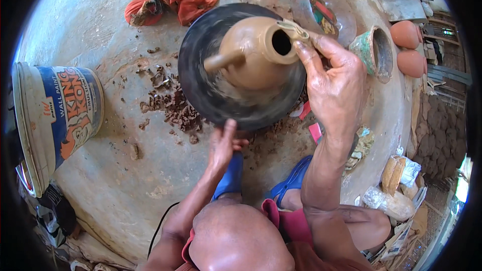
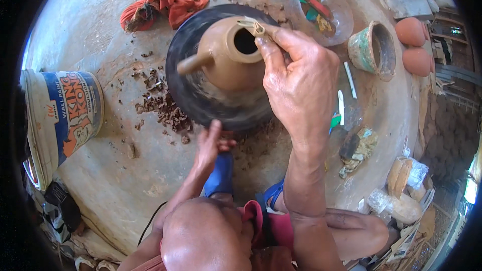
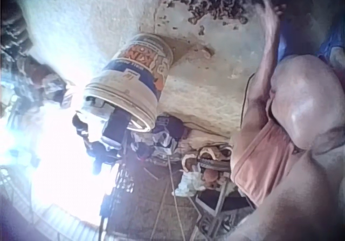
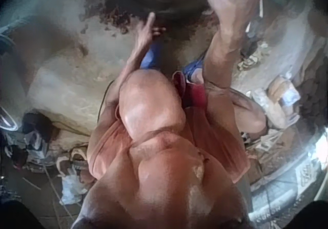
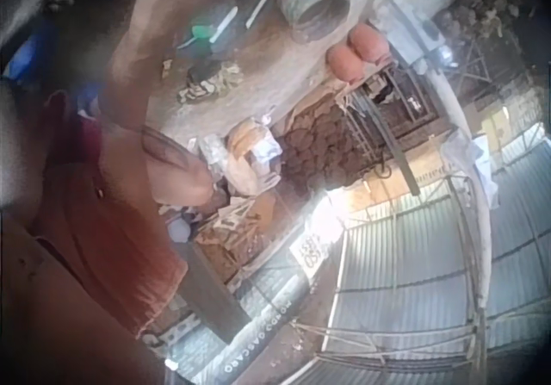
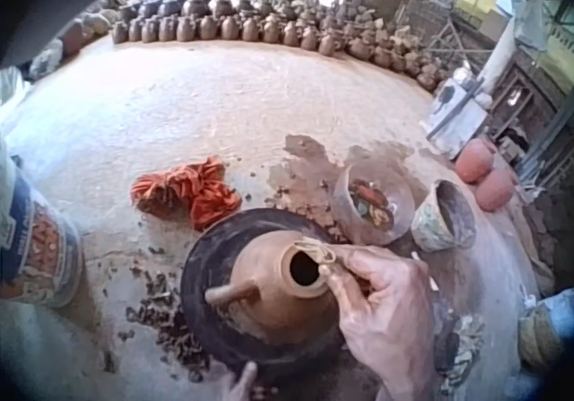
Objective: The person smooths the surface of a clay pot by hand and using a tool, then carries it across a room filled with other pots.
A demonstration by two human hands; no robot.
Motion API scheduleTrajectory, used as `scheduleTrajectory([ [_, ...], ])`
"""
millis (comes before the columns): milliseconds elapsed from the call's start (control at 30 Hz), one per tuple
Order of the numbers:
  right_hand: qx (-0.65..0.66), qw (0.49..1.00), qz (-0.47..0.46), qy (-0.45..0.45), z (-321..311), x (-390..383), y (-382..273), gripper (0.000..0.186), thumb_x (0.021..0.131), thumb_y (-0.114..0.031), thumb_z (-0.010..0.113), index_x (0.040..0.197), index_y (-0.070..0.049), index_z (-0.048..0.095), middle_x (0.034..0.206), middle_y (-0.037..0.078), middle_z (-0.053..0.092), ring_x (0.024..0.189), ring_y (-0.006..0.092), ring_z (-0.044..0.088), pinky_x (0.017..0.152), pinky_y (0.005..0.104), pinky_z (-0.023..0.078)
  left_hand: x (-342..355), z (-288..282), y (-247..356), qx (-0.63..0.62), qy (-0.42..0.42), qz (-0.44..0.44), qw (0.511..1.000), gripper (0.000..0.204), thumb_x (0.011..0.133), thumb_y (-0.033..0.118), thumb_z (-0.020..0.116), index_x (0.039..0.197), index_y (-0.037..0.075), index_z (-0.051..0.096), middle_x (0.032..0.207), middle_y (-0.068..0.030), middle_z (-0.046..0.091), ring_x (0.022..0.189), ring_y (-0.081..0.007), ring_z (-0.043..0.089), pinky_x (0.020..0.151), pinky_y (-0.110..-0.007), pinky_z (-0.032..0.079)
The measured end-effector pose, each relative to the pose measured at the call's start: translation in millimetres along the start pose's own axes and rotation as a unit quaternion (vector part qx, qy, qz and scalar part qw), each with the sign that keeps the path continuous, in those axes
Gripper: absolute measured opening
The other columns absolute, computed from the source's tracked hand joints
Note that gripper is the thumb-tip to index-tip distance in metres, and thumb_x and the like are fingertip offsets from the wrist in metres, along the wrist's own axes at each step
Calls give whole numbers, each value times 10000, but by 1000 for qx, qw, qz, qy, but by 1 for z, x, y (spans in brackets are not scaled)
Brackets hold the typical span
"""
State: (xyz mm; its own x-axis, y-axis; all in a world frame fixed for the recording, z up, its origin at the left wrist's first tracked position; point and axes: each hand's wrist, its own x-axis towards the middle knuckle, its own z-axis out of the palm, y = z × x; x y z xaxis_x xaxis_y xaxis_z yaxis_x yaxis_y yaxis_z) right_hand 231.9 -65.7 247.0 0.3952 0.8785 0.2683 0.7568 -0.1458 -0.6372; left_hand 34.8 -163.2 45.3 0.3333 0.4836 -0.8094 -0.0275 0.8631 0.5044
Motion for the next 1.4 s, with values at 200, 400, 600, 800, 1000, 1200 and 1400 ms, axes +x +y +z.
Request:
scheduleTrajectory([
  [200, 47, 998, 34, -9, 4, -11, -12, 190, 936, -53, 756, 1114, -11, 809, 964, 210, 779, 779, 264, 767, 730, 368, 569, 21, -28, 36, 2, 151, 154, 976, 771, 1075, 585, 563, 1603, 52, 385, 1332, -120, 627, 978, -163, 637, 662, -294, 522],
  [400, 49, 998, 48, 11, -1, -23, -6, 160, 919, -50, 771, 1062, 17, 797, 927, 203, 767, 798, 336, 745, 726, 398, 559, 72, -48, 93, -26, 233, 309, 922, 779, 1079, 530, 600, 1637, 42, 360, 1501, -188, 545, 1280, -245, 570, 1038, -374, 464],
  [600, 33, 998, 32, 41, -6, -38, 1, 146, 915, -56, 777, 1040, 18, 787, 912, 199, 757, 816, 357, 729, 727, 414, 549, 85, -38, 109, 45, 257, 298, 918, 778, 1084, 518, 594, 1617, -3, 371, 1598, -213, 471, 1468, -302, 461, 1220, -416, 339],
  [800, 77, 991, 102, -28, -25, -50, -15, 160, 946, -28, 753, 1095, 20, 790, 938, 188, 780, 871, 272, 766, 757, 356, 566, 97, -44, 106, 115, 296, 324, 891, 750, 1105, 527, 552, 1589, -27, 407, 1589, -253, 485, 1453, -340, 484, 1211, -429, 361],
  [1000, 273, 944, 146, 114, -30, -35, 19, 271, 1007, -37, 710, 1262, 48, 741, 1047, 86, 786, 899, 101, 709, 786, 243, 541, 103, -47, 120, 143, 266, 338, 892, 768, 1095, 547, 559, 1589, -22, 409, 1578, -275, 495, 1473, -365, 477, 1225, -440, 353],
  [1200, 188, 970, 141, 61, -13, -22, 32, 247, 1005, -35, 707, 1238, 32, 755, 1016, 93, 798, 904, 94, 712, 802, 283, 544, 113, -56, 168, 195, 209, 325, 902, 738, 1057, 547, 636, 1510, -25, 531, 1390, -198, 642, 1255, -272, 613, 1085, -371, 459],
  [1400, 98, 989, 74, 86, 9, -26, 34, 173, 971, -92, 738, 1117, -6, 772, 963, 205, 768, 865, 336, 752, 777, 426, 551, 109, -53, 148, 153, 181, 306, 922, 641, 1044, 507, 685, 1348, -56, 647, 1144, -118, 731, 994, -178, 635, 922, -322, 505],
])
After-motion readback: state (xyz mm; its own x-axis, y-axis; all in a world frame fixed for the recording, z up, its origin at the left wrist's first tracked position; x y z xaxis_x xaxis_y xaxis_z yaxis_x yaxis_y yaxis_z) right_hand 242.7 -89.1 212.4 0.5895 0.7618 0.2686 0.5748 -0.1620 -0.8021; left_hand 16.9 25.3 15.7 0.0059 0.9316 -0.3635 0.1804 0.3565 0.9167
